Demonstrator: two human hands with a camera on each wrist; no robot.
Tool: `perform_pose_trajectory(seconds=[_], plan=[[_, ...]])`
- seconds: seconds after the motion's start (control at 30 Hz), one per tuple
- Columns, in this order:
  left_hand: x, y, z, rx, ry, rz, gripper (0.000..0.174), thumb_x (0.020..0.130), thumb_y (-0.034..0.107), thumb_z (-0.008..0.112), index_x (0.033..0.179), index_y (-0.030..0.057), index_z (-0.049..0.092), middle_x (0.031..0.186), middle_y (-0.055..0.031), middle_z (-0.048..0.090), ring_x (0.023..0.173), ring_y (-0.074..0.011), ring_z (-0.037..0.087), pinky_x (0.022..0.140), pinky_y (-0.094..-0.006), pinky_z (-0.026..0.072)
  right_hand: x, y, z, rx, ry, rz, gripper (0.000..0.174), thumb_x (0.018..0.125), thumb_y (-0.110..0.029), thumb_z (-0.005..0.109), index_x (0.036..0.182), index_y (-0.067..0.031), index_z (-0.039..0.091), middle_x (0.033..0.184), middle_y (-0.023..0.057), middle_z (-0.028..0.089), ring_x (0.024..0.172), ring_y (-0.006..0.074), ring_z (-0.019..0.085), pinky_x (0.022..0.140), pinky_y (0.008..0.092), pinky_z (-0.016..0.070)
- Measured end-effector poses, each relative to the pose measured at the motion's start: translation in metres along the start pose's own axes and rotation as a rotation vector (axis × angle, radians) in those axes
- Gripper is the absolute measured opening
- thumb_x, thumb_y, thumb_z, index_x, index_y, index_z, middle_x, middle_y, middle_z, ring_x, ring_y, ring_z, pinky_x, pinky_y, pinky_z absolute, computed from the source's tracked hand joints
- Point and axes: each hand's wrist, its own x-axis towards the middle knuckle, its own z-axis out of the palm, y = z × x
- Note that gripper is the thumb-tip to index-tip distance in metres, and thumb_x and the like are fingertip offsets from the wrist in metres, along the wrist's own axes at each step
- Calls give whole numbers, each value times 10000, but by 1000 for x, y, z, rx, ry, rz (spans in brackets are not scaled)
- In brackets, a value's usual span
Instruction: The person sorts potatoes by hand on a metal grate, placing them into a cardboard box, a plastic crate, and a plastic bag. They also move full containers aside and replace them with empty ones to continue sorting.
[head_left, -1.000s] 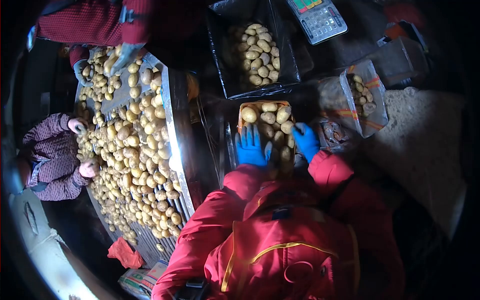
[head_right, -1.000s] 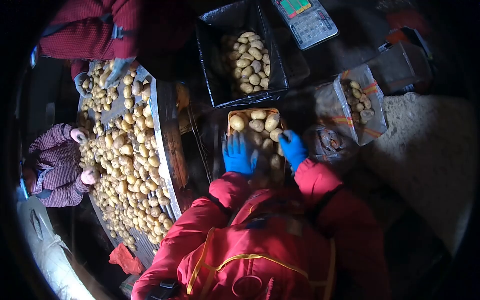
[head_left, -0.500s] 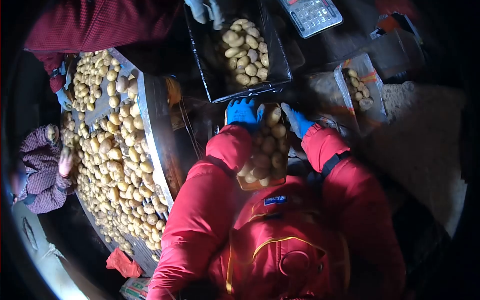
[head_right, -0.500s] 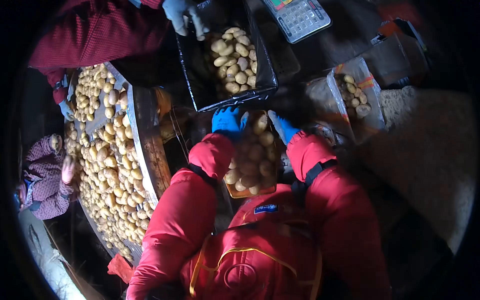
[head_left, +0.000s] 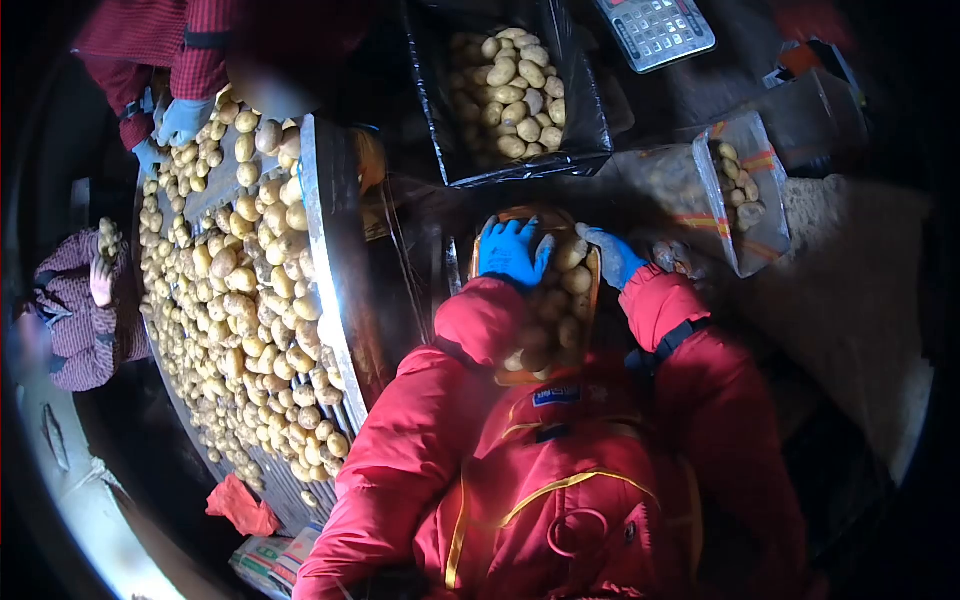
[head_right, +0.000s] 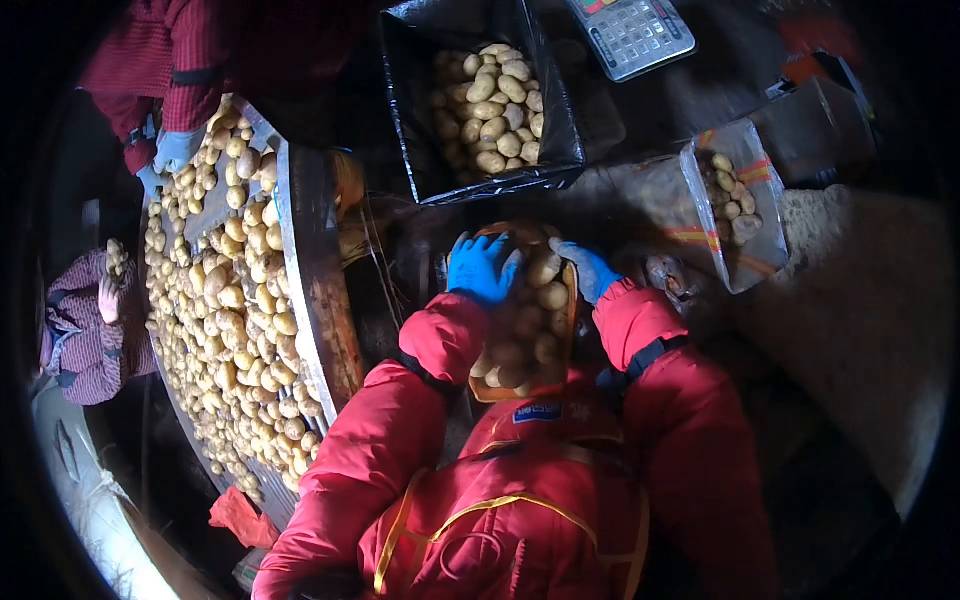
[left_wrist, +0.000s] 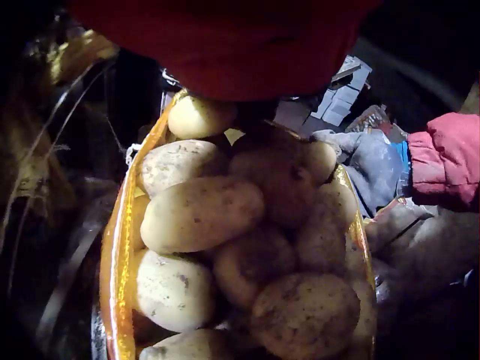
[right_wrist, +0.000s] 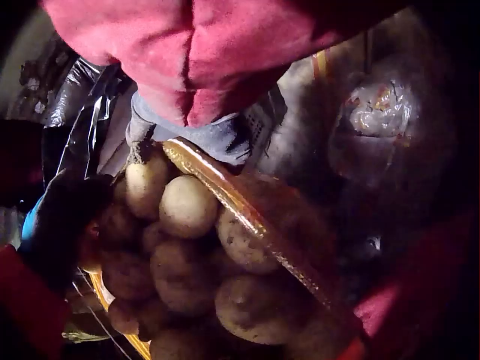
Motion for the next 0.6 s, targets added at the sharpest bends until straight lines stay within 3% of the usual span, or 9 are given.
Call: perform_pose_trajectory(seconds=[0.1, 0.13, 0.23, 0.37, 0.4, 0.5, 0.6], plan=[[-4, 9, -3, 34, 7, 11, 472, 848, 403, 491, 1203, 101, 564, 1119, -169, 578, 1051, -343, 526, 1039, -440, 294, 9, 10, -9, 6, 118, -36, 112, 825, -175, 652, 859, -68, 647, 768, 19, 604, 696, 117, 554, 649, 270, 462], [-6, 11, -3, 41, -2, -3, 470, 846, 396, 494, 1204, 99, 562, 1122, -169, 576, 1063, -339, 519, 1042, -448, 287, 6, 3, 6, -161, 301, -144, 199, 801, -28, 643, 999, -41, 650, 856, 22, 629, 714, 97, 570, 641, 254, 483], [-9, 9, -1, 34, 13, 23, 467, 846, 388, 493, 1207, 98, 559, 1127, -166, 575, 1064, -339, 517, 1042, -453, 283, 1, 5, 5, -158, 182, -205, 310, 791, 42, 620, 1092, -33, 628, 904, 18, 638, 695, 83, 568, 601, 228, 483], [-9, 8, -2, 58, 11, 27, 454, 847, 374, 493, 1206, 102, 559, 1117, -159, 579, 1052, -330, 520, 1034, -454, 291, 3, 15, 14, -308, 208, -427, 321, 828, 47, 572, 1139, -26, 599, 940, 32, 638, 616, 74, 549, 537, 218, 466], [-9, 8, -3, 64, 33, 37, 448, 848, 369, 493, 1201, 103, 563, 1108, -156, 582, 1043, -329, 524, 1029, -452, 297, 4, 16, 14, -260, 196, -363, 324, 839, 51, 549, 1153, -18, 585, 957, 39, 638, 570, 73, 536, 513, 225, 457], [-7, 7, -2, 33, 28, 22, 426, 848, 359, 494, 1186, 111, 575, 1090, -147, 591, 1021, -324, 536, 1012, -446, 317, -7, 9, 22, -282, 206, -352, 342, 837, 62, 530, 1157, -40, 595, 1049, 34, 633, 684, 46, 541, 579, 202, 460], [-9, 5, 0, -23, -46, -1, 414, 848, 367, 482, 1148, 105, 594, 1072, -157, 591, 1017, -322, 533, 1000, -439, 328, -21, 1, 26, -102, 213, -243, 368, 837, 69, 513, 1181, -43, 578, 1066, 53, 632, 665, 64, 551, 578, 211, 471]])
